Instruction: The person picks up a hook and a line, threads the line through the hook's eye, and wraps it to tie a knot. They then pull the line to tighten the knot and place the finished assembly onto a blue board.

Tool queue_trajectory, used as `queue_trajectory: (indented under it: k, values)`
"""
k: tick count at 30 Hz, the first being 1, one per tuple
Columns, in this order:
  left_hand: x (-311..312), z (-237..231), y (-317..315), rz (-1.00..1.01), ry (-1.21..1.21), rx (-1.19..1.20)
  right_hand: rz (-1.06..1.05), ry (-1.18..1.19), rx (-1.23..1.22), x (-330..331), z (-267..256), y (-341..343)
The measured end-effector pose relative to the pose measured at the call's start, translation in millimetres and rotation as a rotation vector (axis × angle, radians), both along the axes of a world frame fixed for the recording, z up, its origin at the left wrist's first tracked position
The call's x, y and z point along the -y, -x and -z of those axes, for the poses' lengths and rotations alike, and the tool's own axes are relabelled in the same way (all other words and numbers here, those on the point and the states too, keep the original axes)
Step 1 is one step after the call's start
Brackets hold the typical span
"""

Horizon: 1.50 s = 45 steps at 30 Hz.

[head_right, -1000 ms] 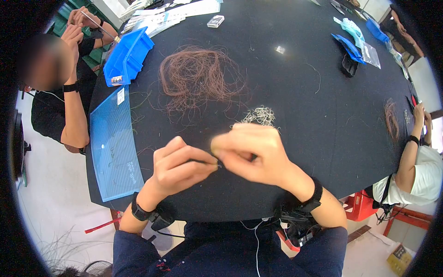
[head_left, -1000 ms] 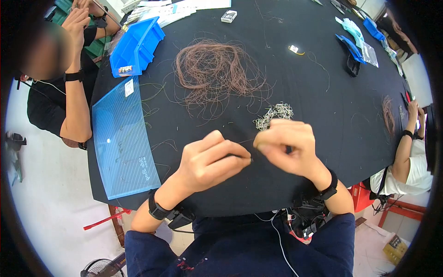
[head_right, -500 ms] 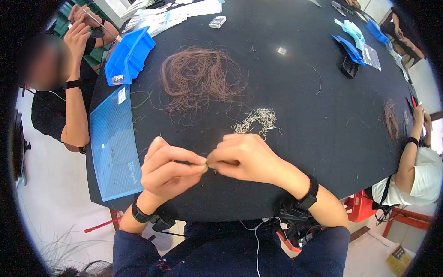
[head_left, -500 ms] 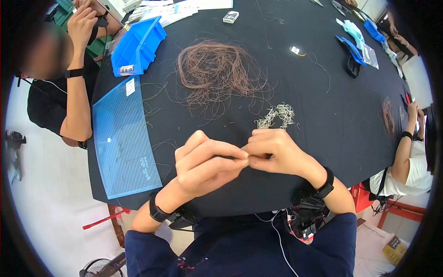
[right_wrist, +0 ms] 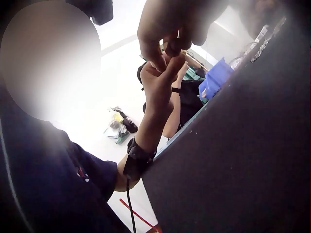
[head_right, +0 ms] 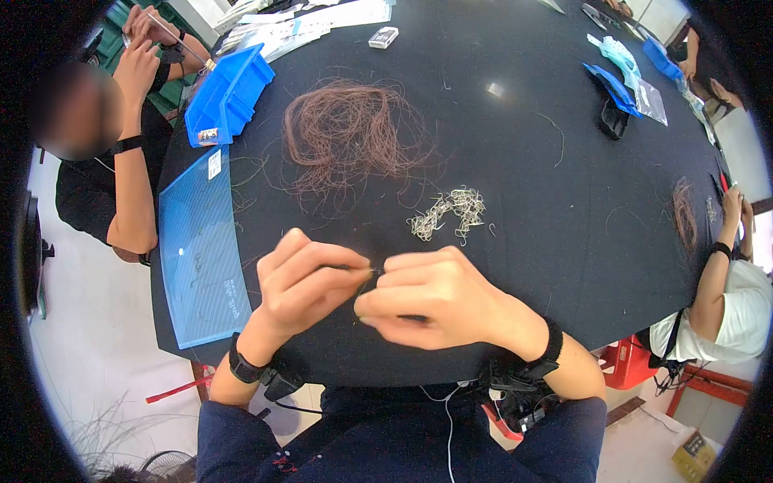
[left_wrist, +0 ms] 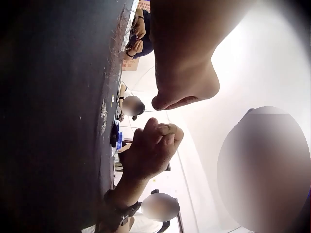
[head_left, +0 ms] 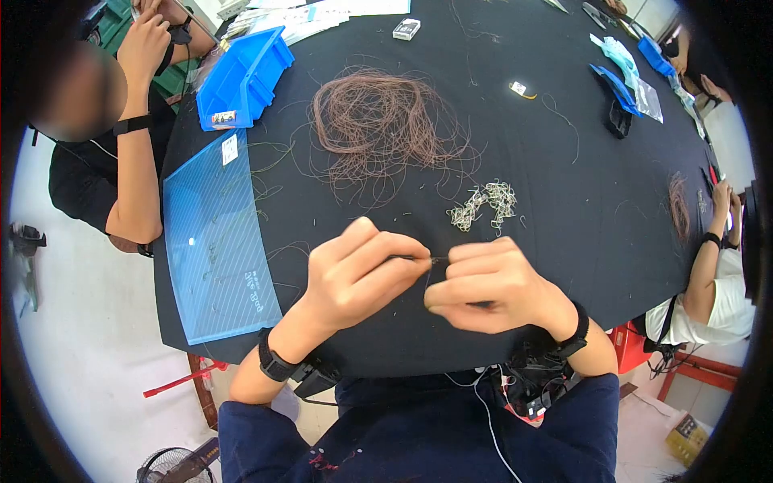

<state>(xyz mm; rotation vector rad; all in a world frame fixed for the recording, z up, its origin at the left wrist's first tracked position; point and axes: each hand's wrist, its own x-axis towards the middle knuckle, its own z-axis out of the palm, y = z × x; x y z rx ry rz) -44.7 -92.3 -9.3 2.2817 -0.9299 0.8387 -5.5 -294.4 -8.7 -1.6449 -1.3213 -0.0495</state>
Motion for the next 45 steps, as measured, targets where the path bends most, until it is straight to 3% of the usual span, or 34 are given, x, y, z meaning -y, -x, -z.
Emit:
queue_trajectory:
  k: [4, 11, 18, 23, 33, 38, 41, 45]
  values:
    - [6.3, 3.5, 2.6, 0.099, -0.013, -0.044, 0.137, -0.123, -0.067, 3.5, 0.6, -8.9]
    - [11.0, -0.3, 10.7, 0.185, 0.102, -0.123, 0.310, -0.005, -0.245, 1.8, 10.6, -14.9]
    - [8.5, -10.5, 10.4, 0.061, 0.164, -0.057, 0.129, 0.185, -0.193, -1.9, 20.0, -11.0]
    - [-0.8, -11.8, 6.3, -0.098, 0.108, 0.018, -0.013, 0.191, -0.189, -3.2, 15.6, -5.4]
    - [-0.3, -2.2, 0.4, -0.026, -0.022, 0.035, -0.085, 0.027, -0.157, 2.2, 1.1, -3.5]
    - [8.8, 2.2, 5.0, 0.102, -0.058, -0.005, 0.078, -0.096, -0.206, 5.8, -0.5, -11.6]
    - [11.9, 4.8, 9.4, 0.178, 0.035, -0.071, 0.232, -0.019, -0.238, 8.0, 3.1, -12.8]
    - [10.3, -0.6, 13.5, 0.189, 0.101, -0.111, 0.241, 0.001, -0.317, 3.6, 12.0, -11.9]
